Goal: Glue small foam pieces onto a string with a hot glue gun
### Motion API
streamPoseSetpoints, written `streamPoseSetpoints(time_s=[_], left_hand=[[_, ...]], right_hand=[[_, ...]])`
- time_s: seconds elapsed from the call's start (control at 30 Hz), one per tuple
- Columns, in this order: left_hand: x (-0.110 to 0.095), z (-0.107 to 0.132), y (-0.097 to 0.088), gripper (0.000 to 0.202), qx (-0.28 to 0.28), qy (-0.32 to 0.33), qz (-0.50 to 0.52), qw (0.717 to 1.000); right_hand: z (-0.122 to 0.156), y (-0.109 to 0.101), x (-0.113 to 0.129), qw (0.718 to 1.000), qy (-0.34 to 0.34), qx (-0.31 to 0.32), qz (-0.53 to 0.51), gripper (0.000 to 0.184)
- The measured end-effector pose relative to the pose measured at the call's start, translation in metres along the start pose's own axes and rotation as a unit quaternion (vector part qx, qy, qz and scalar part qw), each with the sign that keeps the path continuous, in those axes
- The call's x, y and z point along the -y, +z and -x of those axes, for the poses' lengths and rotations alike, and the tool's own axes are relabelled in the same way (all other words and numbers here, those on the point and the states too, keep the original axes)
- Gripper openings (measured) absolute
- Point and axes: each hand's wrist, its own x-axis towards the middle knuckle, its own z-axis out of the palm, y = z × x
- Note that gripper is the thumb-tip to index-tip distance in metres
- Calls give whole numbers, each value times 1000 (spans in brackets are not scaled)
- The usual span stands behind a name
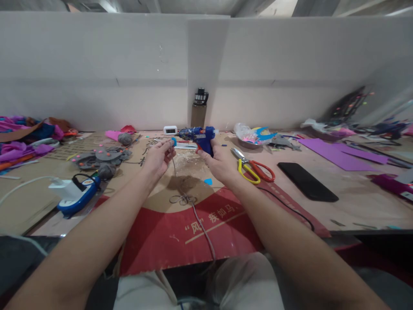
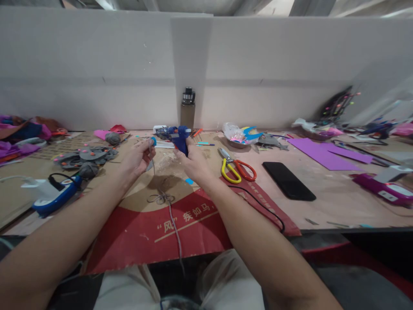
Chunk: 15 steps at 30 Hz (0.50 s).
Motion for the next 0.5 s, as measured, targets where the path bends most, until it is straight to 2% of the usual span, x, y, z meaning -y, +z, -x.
streamPoseSetpoints(time_s=[0.2,0.5], left_hand=[[1,1,1,6,14,10,3,1000],[1,3,3,7,15,18,-2,1000]], right_hand=[[1,-1,5,999,24,20,26,30],[2,-1,7,999,8,24,36,37]])
